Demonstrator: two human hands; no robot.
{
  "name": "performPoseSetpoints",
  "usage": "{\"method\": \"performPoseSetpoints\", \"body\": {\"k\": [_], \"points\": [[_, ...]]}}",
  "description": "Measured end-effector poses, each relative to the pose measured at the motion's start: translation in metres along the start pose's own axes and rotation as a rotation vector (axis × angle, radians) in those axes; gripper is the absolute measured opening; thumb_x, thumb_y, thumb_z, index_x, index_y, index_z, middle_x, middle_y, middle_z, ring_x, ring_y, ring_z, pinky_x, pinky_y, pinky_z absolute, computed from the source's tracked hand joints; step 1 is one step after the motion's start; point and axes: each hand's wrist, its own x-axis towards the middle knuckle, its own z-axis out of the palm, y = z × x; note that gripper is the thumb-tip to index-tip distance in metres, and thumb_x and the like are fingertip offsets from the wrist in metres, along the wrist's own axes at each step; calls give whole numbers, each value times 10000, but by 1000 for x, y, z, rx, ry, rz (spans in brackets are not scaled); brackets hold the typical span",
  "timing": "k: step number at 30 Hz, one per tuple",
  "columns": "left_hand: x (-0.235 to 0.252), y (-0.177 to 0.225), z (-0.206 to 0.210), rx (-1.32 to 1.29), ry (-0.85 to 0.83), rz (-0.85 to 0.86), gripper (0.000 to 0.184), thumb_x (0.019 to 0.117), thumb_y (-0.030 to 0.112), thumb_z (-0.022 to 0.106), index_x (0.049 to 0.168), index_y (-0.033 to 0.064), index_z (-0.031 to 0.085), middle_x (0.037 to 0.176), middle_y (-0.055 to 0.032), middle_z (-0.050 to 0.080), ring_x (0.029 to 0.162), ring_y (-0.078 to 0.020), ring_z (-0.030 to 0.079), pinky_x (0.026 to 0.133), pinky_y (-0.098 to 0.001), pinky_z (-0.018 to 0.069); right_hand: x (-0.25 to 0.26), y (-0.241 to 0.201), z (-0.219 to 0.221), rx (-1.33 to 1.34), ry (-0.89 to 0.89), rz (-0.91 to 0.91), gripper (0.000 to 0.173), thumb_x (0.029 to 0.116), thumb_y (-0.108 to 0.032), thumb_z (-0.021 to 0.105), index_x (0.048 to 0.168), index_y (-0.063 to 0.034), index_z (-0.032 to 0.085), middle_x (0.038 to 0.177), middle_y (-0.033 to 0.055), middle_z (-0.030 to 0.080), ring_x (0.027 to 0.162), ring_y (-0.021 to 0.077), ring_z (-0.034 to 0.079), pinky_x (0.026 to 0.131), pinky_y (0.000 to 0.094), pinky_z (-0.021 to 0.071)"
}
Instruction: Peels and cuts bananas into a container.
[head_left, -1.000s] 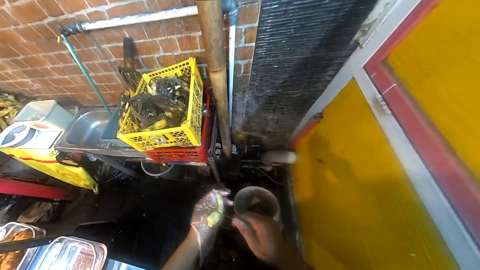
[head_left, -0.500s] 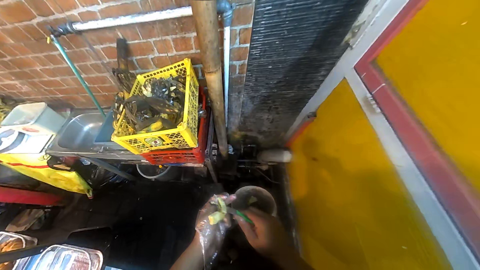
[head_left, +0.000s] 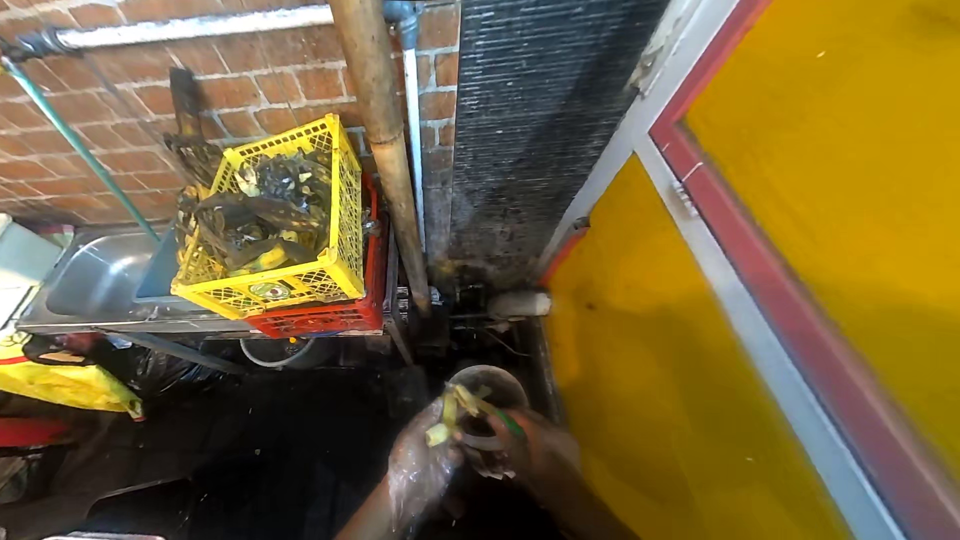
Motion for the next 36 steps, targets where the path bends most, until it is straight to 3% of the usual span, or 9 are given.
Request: {"method": "performPoseSetpoints", "body": {"k": [4,6,9,12,15,18,27,31,36], "points": [[-4,6,-16,124,-169,-51,504,992,34,451,1496,52,462,1394,-189,605,868,-146,665,616,-231,511,-12,44,14,57,-328,288,597,1070,-570,346,1091,-131,750,977,79,751,910,250,726,812,536,587],[-10,8,-24,193,-147,-36,556,945,-23,505,1497,32,461,1420,-201,587,1014,-212,684,743,-283,572,-27,98,41,2,-721,587,664,1089,-549,308,1224,-30,700,1206,207,706,1166,369,665,1022,607,501],[-19,17,-35,204,-117,18,540,948,-62,505,1484,-18,455,1439,-223,575,1238,-312,636,987,-392,563,-37,126,54,-61,-824,638,663,1099,-530,272,1220,-35,695,1220,207,700,1181,372,660,1015,612,501],[-47,22,-60,114,-86,112,532,955,-84,459,1485,-56,427,1481,-243,531,1332,-348,571,1093,-437,506,-34,67,40,75,-671,384,555,1098,-488,331,1186,-106,725,1084,130,741,1024,302,708,929,575,547],[-85,28,-82,26,-31,258,533,966,-88,417,1498,-64,394,1512,-241,499,1372,-351,536,1133,-448,476,-16,-16,39,287,-490,-106,484,1106,-423,374,1179,-104,731,960,86,750,853,222,725,761,510,603],[-141,26,-106,-149,-1,449,521,960,-110,409,1480,-84,416,1521,-253,484,1397,-363,506,1163,-466,445,-15,-100,57,408,-630,-427,460,1114,-407,363,1139,-129,730,896,47,729,792,175,704,702,456,602],[-315,-41,-201,-348,348,1049,543,933,-79,466,1475,-61,425,1487,-242,523,1362,-340,542,1117,-452,479,-114,-262,147,434,-1134,-939,490,1115,-413,314,1082,-138,718,869,21,724,784,159,703,686,441,592],[-364,-76,-230,-420,474,1139,596,902,-106,496,1490,-71,405,1443,-253,556,1320,-337,573,1105,-455,483,-181,-297,162,204,-1128,-1056,540,1104,-458,297,1020,-134,721,762,51,697,688,229,705,573,493,561],[-402,-109,-265,-497,359,1204,750,837,-63,624,1536,-33,351,1500,-251,495,1343,-340,544,1102,-459,478,-222,-316,161,124,-1222,-1003,556,1104,-485,286,1041,-133,712,820,45,714,754,224,711,640,497,567]]}}
